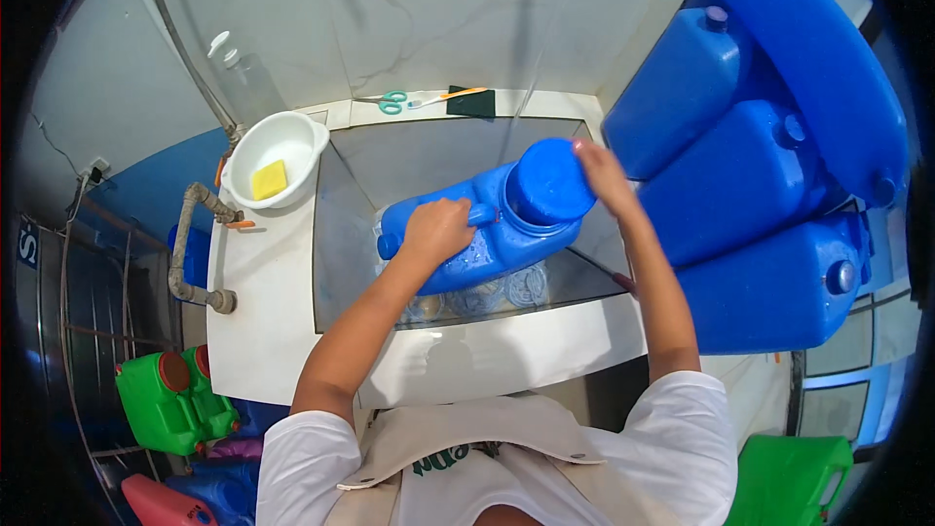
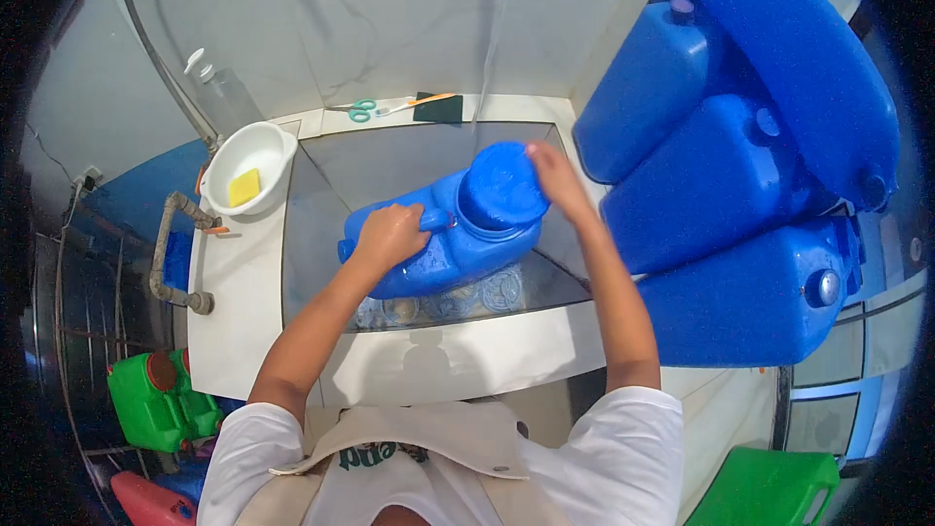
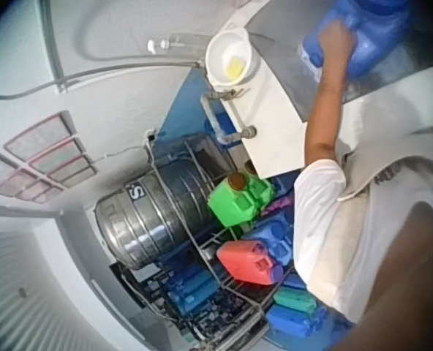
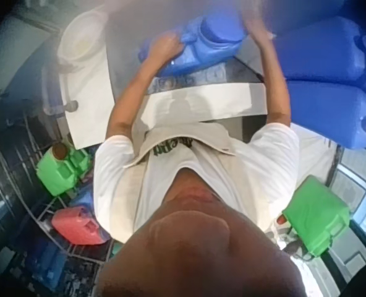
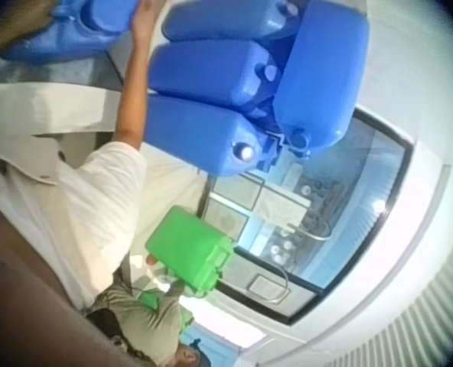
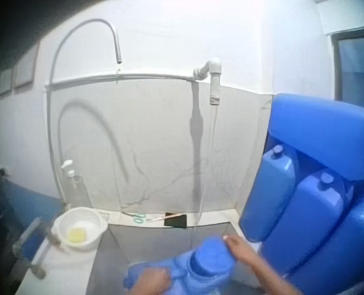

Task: The person cleans blue plastic water containers by scrubbing the outside with a sponge and rinsing the inside with water at a sink.

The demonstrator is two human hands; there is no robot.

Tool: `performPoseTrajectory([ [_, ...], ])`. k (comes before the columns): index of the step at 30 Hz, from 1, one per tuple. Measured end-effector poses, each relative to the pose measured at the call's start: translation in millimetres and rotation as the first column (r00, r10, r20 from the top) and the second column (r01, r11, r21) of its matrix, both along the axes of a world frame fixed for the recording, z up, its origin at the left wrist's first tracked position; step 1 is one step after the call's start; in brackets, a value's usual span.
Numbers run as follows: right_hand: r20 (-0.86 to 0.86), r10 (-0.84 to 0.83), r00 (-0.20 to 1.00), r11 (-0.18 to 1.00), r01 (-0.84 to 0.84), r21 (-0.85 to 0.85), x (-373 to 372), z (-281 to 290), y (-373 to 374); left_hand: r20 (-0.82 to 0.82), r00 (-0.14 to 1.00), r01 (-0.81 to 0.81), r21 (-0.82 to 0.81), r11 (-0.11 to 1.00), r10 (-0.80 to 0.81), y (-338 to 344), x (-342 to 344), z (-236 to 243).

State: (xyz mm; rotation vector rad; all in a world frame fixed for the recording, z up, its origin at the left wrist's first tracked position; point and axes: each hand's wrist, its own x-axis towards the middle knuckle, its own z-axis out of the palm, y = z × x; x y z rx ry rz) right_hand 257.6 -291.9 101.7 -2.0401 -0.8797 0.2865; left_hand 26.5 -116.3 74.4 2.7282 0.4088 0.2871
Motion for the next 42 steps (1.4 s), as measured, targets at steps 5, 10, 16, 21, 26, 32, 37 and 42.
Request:
performPoseTrajectory([
  [5,0.650,0.020,0.760,0.995,0.047,-0.086,-29.3,-5.6,2.8,0.005,1.000,0.013,0.006,1.000,-0.013,-15.4,21.8,0.3],
  [10,0.703,0.475,0.530,0.848,-0.061,-0.527,-72.5,17.2,3.4,-0.018,0.999,0.030,0.010,1.000,-0.030,-25.3,28.7,1.3],
  [16,0.582,-0.021,0.813,0.729,0.411,-0.548,-78.9,13.5,25.2,0.014,0.999,-0.040,-0.021,0.999,0.041,-45.4,34.0,-5.3],
  [21,0.182,0.166,0.969,0.420,0.098,-0.902,-59.9,72.3,16.1,-0.064,0.994,-0.091,0.028,0.995,0.093,-13.0,17.1,3.2],
  [26,0.228,0.003,0.974,0.999,-0.013,0.041,-48.2,-15.7,6.1,-0.039,0.993,-0.110,0.026,0.994,0.111,-12.5,3.0,1.7],
  [32,0.246,-0.016,0.969,0.944,-0.066,0.323,-162.3,-21.8,13.4,0.064,0.932,-0.349,-0.098,0.932,0.356,23.1,-57.2,-22.7],
  [37,-0.220,0.143,0.965,0.832,0.004,0.555,-142.5,23.1,13.2,0.081,0.918,-0.372,-0.162,0.914,0.388,36.1,-108.4,1.2],
  [42,-0.182,0.142,0.973,0.644,0.048,0.764,-147.0,49.2,30.3,0.239,0.866,-0.339,-0.365,0.867,0.439,62.4,-187.4,82.7],
])
